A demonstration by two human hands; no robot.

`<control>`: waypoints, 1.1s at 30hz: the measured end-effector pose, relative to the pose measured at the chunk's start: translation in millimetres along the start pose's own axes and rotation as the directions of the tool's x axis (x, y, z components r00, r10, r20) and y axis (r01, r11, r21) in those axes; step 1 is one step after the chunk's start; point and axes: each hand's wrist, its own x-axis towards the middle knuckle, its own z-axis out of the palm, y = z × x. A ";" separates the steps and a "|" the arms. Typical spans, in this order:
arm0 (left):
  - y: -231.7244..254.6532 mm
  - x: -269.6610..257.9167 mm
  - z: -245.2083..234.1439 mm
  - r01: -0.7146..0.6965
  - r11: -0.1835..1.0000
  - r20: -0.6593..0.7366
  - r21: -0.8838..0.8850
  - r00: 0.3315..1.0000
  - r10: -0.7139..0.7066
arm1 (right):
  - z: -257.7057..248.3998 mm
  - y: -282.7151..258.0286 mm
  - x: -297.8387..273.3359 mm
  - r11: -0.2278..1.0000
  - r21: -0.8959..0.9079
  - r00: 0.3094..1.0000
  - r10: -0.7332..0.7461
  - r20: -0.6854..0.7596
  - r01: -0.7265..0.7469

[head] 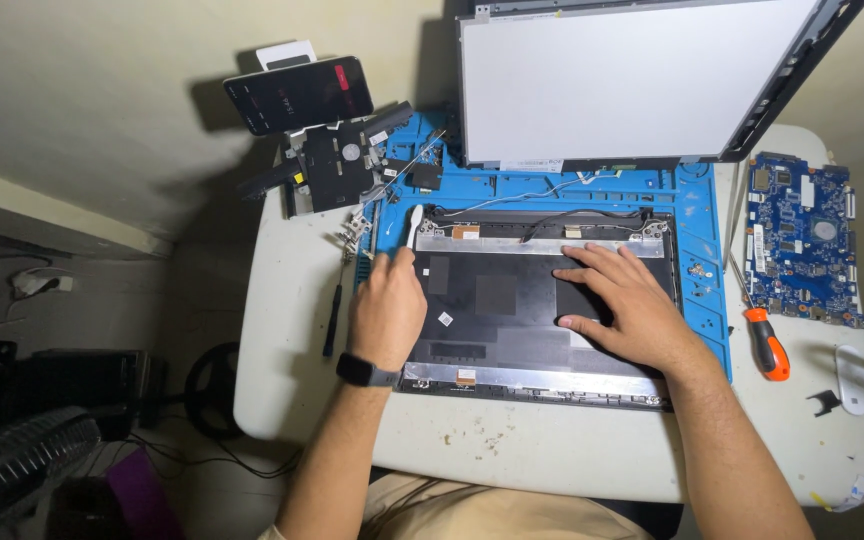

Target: The person uses a white brush to clean the surface of a disassembled laptop screen. The person repeatedly brushes the screen's back panel and edges while holding it steady with the other hand.

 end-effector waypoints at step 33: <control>6.3 -51.1 -20.2 -0.084 0.980 0.118 -0.180 0.987 0.106 | -2.2 -0.9 -0.6 1.000 0.026 1.000 -0.009 -0.009 0.009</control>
